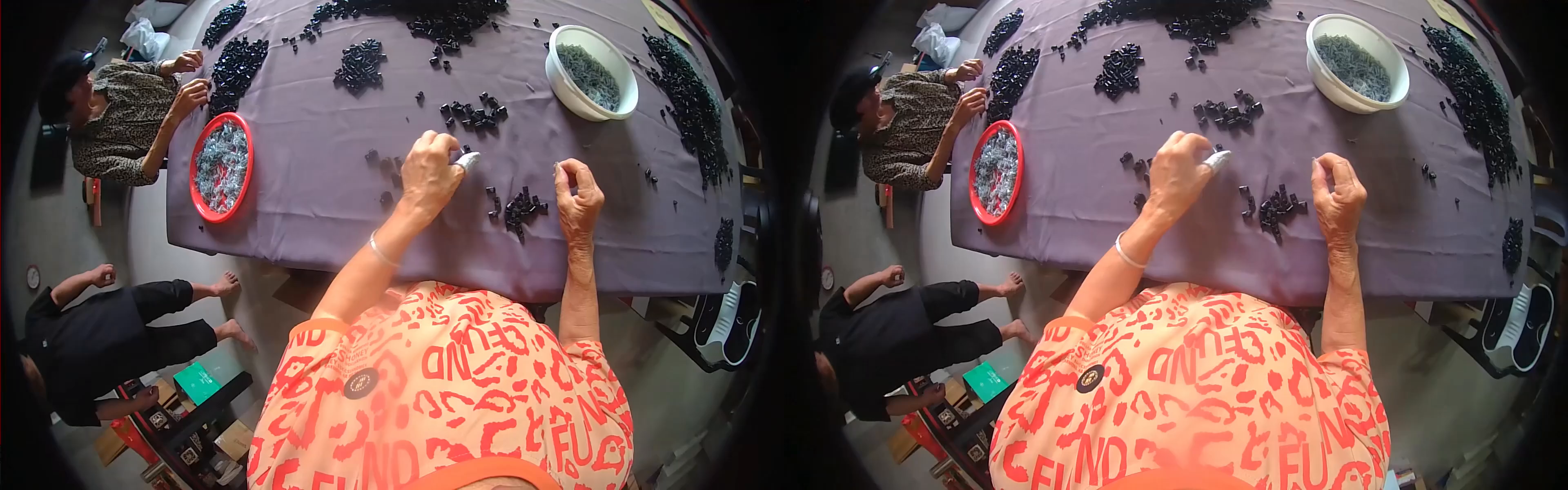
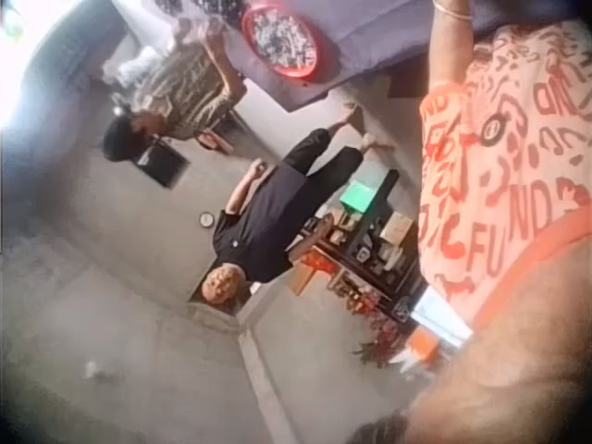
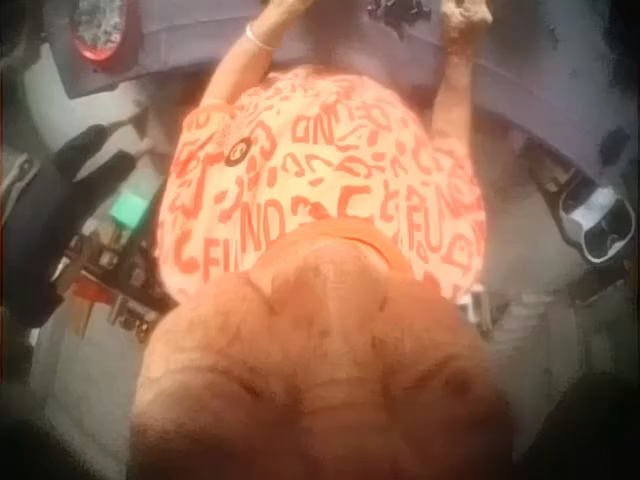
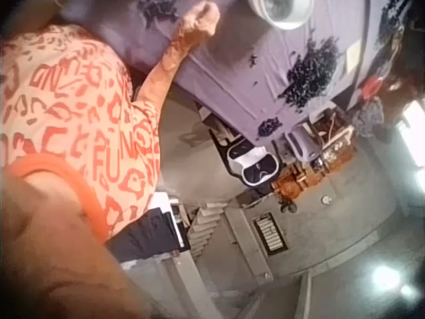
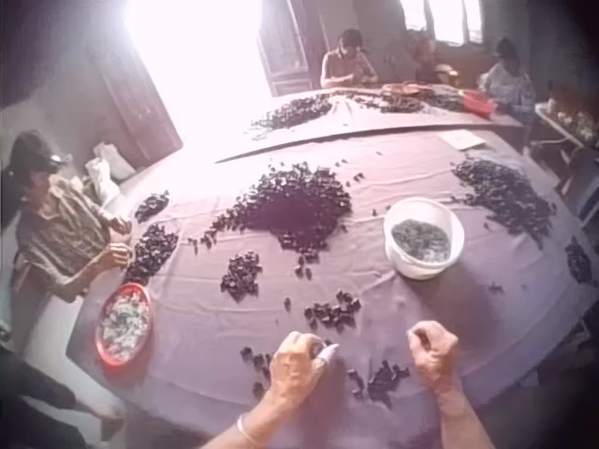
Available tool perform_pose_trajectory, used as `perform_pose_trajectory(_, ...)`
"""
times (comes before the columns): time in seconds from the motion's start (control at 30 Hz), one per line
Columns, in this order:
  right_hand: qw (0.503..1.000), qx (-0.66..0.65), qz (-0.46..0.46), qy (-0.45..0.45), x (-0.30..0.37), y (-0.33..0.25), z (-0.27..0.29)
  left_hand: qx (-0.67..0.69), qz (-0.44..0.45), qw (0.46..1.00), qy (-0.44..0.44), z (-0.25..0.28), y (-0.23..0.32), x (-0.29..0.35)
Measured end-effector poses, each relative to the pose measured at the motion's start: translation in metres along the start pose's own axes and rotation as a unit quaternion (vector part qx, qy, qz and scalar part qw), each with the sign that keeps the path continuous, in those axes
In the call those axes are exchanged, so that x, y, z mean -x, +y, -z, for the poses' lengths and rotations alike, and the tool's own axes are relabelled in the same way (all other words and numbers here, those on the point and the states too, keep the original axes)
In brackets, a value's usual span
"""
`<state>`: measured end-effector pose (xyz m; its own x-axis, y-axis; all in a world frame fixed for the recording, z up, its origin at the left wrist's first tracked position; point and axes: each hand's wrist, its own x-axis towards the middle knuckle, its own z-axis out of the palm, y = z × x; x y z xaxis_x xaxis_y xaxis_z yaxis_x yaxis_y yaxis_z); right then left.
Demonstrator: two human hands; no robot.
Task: The person repeatedly assembles components by inserting small metal springs into black plastic pieces by hand and setting the assembled parts on the table.
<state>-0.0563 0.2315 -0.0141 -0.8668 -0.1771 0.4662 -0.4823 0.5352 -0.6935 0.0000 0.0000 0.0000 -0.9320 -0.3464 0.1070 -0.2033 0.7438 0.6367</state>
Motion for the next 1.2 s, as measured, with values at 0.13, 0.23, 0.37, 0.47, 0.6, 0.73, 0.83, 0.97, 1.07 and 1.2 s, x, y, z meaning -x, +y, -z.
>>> perform_pose_trajectory(0.13,0.996,-0.070,-0.046,-0.026,0.009,-0.008,-0.001,-0.006,-0.025,1.000,0.009,-0.011,0.006,-0.005)
perform_pose_trajectory(0.23,0.993,-0.098,-0.054,-0.040,0.012,-0.020,-0.003,-0.005,-0.075,0.996,0.038,-0.015,0.005,-0.007)
perform_pose_trajectory(0.37,0.983,-0.152,-0.087,-0.051,0.017,-0.032,-0.007,0.007,-0.194,0.979,0.067,-0.023,0.000,-0.011)
perform_pose_trajectory(0.47,0.982,-0.158,-0.086,-0.059,0.020,-0.037,-0.007,-0.013,-0.238,0.970,0.047,-0.021,-0.001,-0.013)
perform_pose_trajectory(0.6,0.970,-0.206,-0.106,-0.076,0.022,-0.045,-0.009,0.032,-0.257,0.965,0.045,-0.015,0.002,-0.010)
perform_pose_trajectory(0.73,0.955,-0.257,-0.111,-0.100,0.024,-0.058,-0.011,0.416,0.090,0.894,-0.138,0.010,0.012,0.016)
perform_pose_trajectory(0.83,0.951,-0.269,-0.085,-0.124,0.023,-0.073,-0.013,0.541,0.143,0.812,-0.165,0.015,0.006,0.038)
perform_pose_trajectory(0.97,0.955,-0.253,-0.046,-0.149,0.028,-0.082,-0.019,0.673,0.163,0.708,-0.139,0.021,0.007,0.058)
perform_pose_trajectory(1.07,0.956,-0.237,-0.037,-0.168,0.029,-0.086,-0.020,0.679,0.165,0.701,-0.141,0.023,0.003,0.064)
perform_pose_trajectory(1.2,0.957,-0.224,-0.015,-0.183,0.029,-0.092,-0.020,0.616,0.154,0.764,-0.117,0.025,0.002,0.074)
